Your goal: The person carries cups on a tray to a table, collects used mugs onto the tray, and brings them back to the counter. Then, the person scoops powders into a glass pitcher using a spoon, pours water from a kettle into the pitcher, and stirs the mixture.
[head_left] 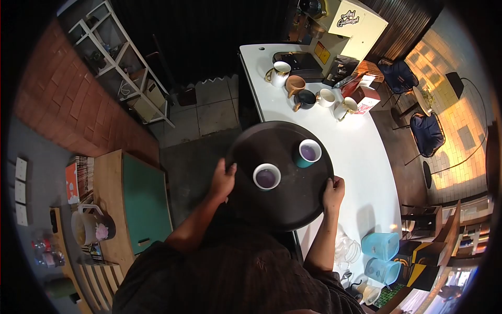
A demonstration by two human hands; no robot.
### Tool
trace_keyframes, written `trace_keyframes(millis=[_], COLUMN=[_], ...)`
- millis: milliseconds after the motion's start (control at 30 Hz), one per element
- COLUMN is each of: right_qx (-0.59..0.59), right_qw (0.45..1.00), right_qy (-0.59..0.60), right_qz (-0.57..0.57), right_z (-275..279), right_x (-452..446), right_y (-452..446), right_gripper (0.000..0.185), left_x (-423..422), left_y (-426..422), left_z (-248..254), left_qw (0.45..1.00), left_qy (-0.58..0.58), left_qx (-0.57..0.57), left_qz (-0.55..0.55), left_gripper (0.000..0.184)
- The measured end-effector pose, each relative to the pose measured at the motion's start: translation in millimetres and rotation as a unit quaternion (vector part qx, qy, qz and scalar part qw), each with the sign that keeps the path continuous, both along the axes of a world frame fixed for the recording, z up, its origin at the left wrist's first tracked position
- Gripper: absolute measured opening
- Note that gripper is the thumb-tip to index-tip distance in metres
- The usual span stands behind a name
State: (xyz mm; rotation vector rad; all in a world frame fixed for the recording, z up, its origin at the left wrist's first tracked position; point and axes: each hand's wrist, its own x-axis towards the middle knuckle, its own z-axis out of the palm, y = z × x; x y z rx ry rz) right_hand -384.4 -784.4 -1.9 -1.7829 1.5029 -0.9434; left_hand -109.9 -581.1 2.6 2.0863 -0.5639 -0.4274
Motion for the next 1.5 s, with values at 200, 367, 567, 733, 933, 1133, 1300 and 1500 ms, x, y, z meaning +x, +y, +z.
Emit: trace_keyframes(millis=[200,367,567,733,933,1133,1300,1500], right_qx=[0.128,0.203,0.206,0.25,0.279,0.269,0.245,0.244], right_qw=[0.978,0.955,0.949,0.926,0.91,0.915,0.919,0.911], right_qy=[-0.154,-0.204,-0.226,-0.253,-0.271,-0.266,-0.255,-0.287], right_qz=[0.053,0.069,0.078,0.125,0.141,0.14,0.174,0.169], right_z=[44.3,65.1,73.6,85.0,102.3,107.1,101.1,109.3], right_x=[74.7,153.9,269.3,362.7,460.8,550.3,628.2,713.6], right_y=[33.9,49.5,54.0,58.5,46.0,-4.9,-80.2,-169.1], right_gripper=[0.008,0.007,0.01,0.032,0.029,0.028,0.028,0.028], left_x=[63.9,140.0,257.7,349.8,434.9,522.0,593.8,683.9], left_y=[42.8,71.5,92.5,93.5,74.4,22.3,-47.4,-134.5], left_z=[46.9,41.8,23.6,52.0,87.9,81.4,82.6,87.7], left_qw=[0.982,0.991,0.999,0.998,0.996,0.999,0.993,0.991], left_qy=[0.124,0.089,0.042,0.017,-0.004,0.019,0.071,0.046], left_qx=[-0.144,-0.101,-0.02,-0.051,-0.086,-0.043,-0.096,-0.126], left_qz=[-0.018,-0.007,0.017,0.014,-0.031,-0.005,-0.002,-0.019], left_gripper=[0.026,0.03,0.056,0.054,0.038,0.039,0.042,0.041])
